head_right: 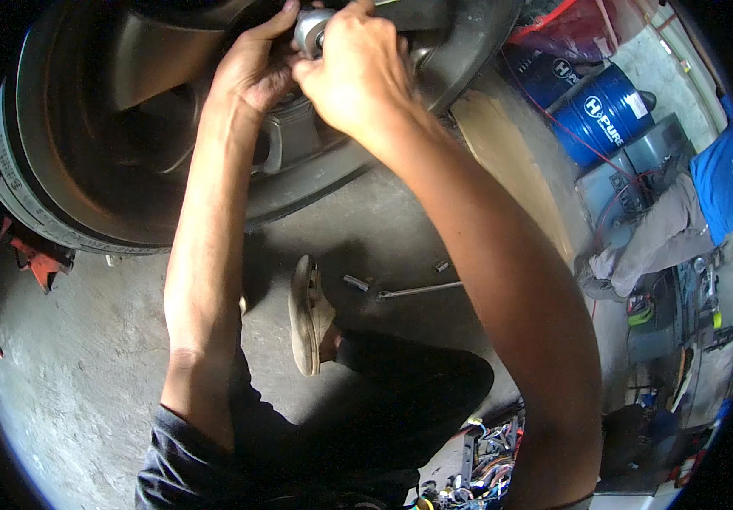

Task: The person uses a torque wrench to tighten the lug nuts on a car wheel. They systematically rotate the wrench across multiple lug nuts, applying torque to secure the wheel to the vehicle.

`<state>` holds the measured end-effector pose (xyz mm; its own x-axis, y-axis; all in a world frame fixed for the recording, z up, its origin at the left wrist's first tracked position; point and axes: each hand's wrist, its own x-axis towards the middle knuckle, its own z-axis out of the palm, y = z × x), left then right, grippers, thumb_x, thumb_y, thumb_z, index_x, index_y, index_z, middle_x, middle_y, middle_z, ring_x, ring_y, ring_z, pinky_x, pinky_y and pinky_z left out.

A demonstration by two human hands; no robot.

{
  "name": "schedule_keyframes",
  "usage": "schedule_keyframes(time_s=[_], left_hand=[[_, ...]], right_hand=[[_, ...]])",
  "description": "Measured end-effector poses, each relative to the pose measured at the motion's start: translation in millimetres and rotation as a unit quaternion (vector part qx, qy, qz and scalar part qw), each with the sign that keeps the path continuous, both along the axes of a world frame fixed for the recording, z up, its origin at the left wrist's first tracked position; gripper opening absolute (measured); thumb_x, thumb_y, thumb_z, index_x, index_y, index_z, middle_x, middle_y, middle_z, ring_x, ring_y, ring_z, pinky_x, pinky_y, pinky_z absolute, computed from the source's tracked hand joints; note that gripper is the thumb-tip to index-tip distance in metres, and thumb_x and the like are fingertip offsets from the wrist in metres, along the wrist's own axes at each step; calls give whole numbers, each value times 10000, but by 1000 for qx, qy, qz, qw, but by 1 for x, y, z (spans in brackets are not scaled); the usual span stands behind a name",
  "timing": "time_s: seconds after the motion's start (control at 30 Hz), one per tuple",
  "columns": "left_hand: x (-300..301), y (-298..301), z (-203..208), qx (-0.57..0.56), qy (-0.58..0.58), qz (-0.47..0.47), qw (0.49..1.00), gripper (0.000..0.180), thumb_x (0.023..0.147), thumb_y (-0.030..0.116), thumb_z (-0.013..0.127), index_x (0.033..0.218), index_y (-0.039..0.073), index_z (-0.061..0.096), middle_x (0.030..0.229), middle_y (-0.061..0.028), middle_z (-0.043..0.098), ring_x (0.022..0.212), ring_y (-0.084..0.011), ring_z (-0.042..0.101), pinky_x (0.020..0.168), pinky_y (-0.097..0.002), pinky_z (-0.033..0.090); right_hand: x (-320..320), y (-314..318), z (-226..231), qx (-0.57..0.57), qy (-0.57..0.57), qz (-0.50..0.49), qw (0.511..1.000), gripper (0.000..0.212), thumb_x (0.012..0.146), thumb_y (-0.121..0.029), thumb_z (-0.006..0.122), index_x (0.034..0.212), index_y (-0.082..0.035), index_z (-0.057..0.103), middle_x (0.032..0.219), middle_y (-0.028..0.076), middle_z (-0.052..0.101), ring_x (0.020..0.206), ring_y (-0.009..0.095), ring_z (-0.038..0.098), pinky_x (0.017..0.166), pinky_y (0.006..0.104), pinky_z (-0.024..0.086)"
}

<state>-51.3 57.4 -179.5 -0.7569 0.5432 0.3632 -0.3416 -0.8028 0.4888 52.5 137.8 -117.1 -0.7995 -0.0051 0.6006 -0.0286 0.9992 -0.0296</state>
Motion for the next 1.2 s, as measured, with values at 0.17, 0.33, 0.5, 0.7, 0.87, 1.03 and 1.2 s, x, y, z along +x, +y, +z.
schedule_keyframes(time_s=[0.17,0.33,0.5,0.7,0.87,1.03,1.2], left_hand=[[9,0,7,63,-57,-19,996,201,876,117,529,960,-65,537,804,-113,577,683,-156,569,662,-265,526],[27,-7,6,52,-9,-25,998,236,892,113,494,1025,-83,497,947,-147,571,873,-204,571,832,-313,480],[22,-7,6,89,-57,-24,994,139,856,69,546,924,-51,540,893,-116,587,831,-188,577,806,-291,486],[16,-8,8,38,-36,-28,998,173,868,105,538,948,-48,540,881,-115,586,807,-184,581,753,-301,504],[18,-14,5,-34,-35,7,999,191,880,124,521,956,-50,536,879,-108,575,793,-177,575,722,-298,510],[22,-11,5,-16,-39,4,999,237,913,142,432,1076,-23,476,1047,-151,544,955,-227,546,898,-370,431],[27,-8,7,11,-105,28,994,153,877,82,479,975,-28,520,927,-116,570,826,-187,558,809,-341,475]], right_hand=[[0,-6,-5,-347,-128,62,927,301,676,-203,704,840,37,624,668,152,623,610,228,636,615,287,529],[2,-4,-3,39,-6,-51,998,392,739,-171,649,1027,34,476,736,173,624,636,273,641,607,304,525],[2,6,3,352,204,47,912,351,705,-59,631,960,64,424,705,232,601,684,353,632,604,423,525],[0,-3,1,-119,-19,39,992,417,672,-139,671,896,161,487,652,237,599,640,292,648,589,322,535],[-3,-12,-1,-562,-108,100,814,246,647,-189,687,694,42,617,589,100,608,571,167,634,519,289,499],[2,-8,2,-208,-56,44,976,416,661,-207,704,873,112,542,702,229,607,649,282,648,604,328,539],[7,-4,3,245,94,-47,964,327,739,-193,648,934,-16,455,744,173,604,681,278,635,581,340,512]])
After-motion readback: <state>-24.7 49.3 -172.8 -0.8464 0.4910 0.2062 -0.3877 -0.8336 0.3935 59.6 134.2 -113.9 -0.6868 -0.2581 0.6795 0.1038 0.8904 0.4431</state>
